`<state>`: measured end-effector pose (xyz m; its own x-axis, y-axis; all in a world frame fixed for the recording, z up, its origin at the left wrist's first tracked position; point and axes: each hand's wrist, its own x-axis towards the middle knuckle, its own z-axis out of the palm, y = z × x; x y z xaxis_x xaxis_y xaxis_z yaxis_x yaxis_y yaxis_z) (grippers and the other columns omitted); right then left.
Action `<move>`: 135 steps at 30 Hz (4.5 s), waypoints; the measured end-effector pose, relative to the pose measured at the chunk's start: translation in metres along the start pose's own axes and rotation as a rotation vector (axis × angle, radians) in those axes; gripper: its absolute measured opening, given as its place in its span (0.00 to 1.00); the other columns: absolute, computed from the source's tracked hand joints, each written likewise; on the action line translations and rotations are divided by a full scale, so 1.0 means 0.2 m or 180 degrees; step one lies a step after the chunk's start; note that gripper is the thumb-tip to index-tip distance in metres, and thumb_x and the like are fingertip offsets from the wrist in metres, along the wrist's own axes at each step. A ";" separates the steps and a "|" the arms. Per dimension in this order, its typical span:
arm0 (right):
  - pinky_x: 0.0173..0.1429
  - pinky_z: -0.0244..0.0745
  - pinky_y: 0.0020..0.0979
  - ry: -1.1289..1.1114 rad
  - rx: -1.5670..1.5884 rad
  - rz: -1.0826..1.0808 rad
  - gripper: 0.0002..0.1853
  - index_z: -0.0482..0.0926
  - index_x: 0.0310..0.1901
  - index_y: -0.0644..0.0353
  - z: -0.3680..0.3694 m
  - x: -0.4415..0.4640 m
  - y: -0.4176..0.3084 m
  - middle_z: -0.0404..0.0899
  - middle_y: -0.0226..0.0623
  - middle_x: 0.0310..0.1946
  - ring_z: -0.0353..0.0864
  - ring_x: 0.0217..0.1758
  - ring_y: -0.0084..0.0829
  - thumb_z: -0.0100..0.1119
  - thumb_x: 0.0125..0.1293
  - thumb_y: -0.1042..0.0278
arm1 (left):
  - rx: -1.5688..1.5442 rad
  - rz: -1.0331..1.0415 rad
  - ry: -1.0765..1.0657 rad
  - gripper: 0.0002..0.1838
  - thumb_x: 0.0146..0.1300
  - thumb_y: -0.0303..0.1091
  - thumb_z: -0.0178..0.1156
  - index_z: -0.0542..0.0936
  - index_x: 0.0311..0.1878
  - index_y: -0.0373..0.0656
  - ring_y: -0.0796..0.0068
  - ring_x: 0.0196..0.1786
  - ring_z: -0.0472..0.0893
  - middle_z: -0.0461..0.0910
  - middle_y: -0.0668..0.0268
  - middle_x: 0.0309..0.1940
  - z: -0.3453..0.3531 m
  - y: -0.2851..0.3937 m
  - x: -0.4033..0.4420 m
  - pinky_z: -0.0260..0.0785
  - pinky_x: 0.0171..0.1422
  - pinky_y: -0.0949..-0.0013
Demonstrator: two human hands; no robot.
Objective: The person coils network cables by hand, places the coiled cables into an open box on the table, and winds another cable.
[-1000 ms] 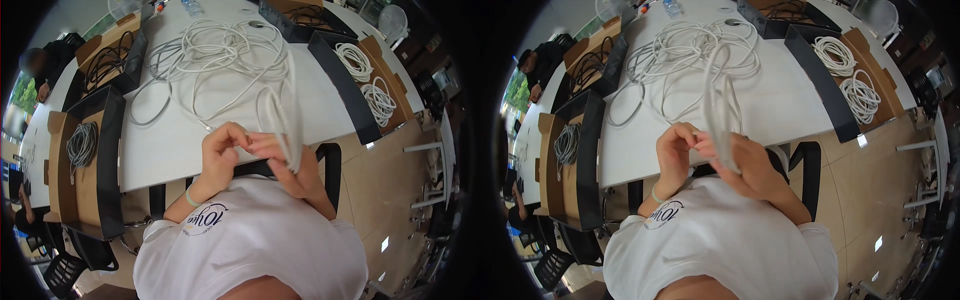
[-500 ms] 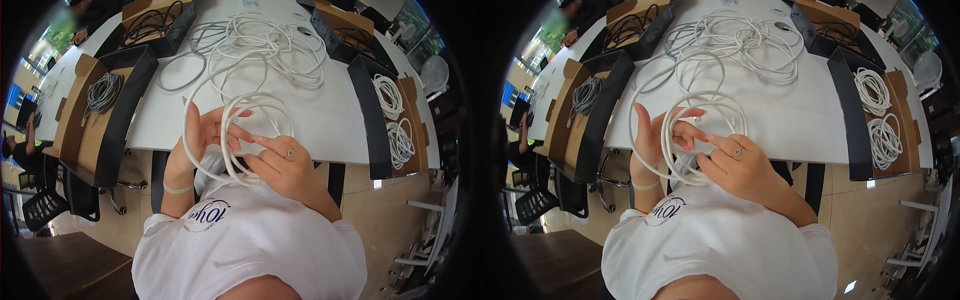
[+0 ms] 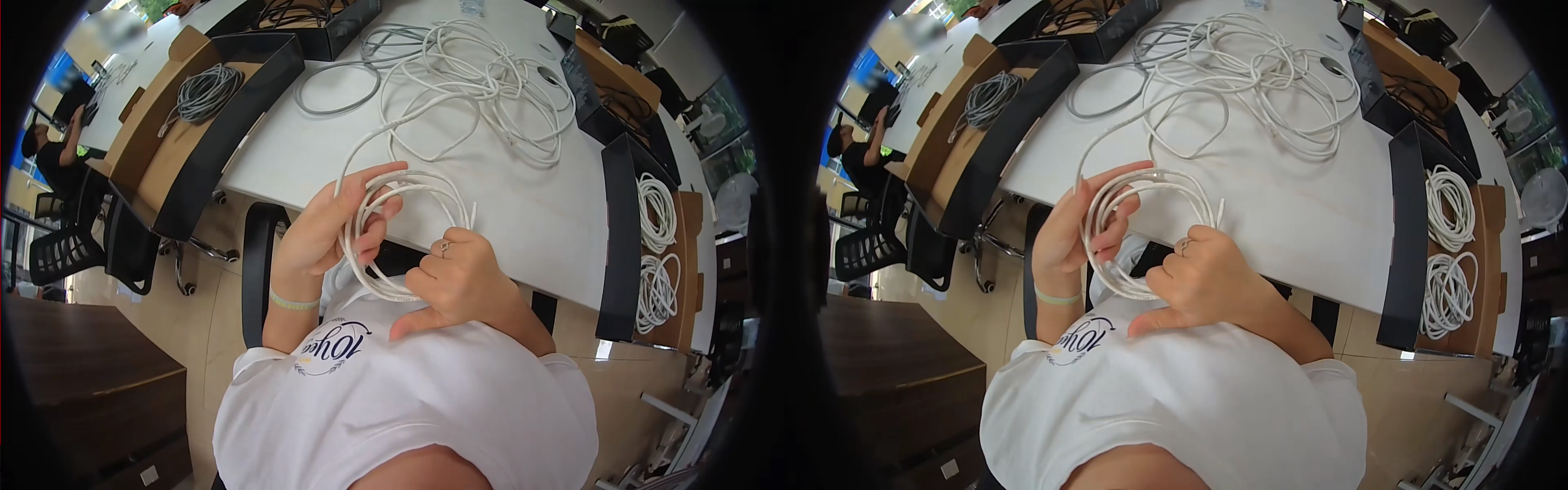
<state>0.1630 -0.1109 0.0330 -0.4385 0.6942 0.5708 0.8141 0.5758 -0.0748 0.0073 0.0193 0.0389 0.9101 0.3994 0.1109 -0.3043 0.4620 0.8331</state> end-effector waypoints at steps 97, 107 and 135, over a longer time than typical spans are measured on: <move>0.33 0.71 0.26 0.1241 0.0808 0.2724 0.23 0.72 0.55 0.68 -0.22 -0.08 -0.19 0.81 0.43 0.31 0.79 0.26 0.28 0.50 0.54 0.82 | 0.4141 0.2129 -0.1137 0.33 0.39 0.32 0.67 0.72 0.55 0.44 0.50 0.65 0.64 0.63 0.56 0.63 0.19 -0.07 0.36 0.42 0.71 0.47; 0.25 0.55 0.28 0.1724 0.0364 0.1262 0.12 0.80 0.36 0.63 -0.26 -0.10 -0.23 0.81 0.37 0.23 0.65 0.17 0.27 0.53 0.48 0.72 | 0.2347 0.0605 -0.0524 0.17 0.52 0.28 0.67 0.64 0.27 0.40 0.72 0.25 0.70 0.72 0.65 0.25 0.14 -0.11 0.33 0.64 0.30 0.71; 0.51 0.68 0.43 0.3129 -0.2050 0.0404 0.49 0.63 0.60 0.61 -0.09 -0.02 -0.13 0.70 0.43 0.50 0.70 0.51 0.42 0.78 0.37 0.49 | 0.3033 0.3410 0.0605 0.17 0.52 0.19 0.65 0.64 0.22 0.42 0.73 0.13 0.61 0.64 0.66 0.15 0.14 -0.11 0.37 0.52 0.16 0.74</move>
<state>0.1504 -0.1368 0.0464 -0.0885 -0.0618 0.9942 0.9960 0.0074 0.0891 0.0888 0.0170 0.0434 0.2957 0.3408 0.8924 -0.4343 -0.7841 0.4434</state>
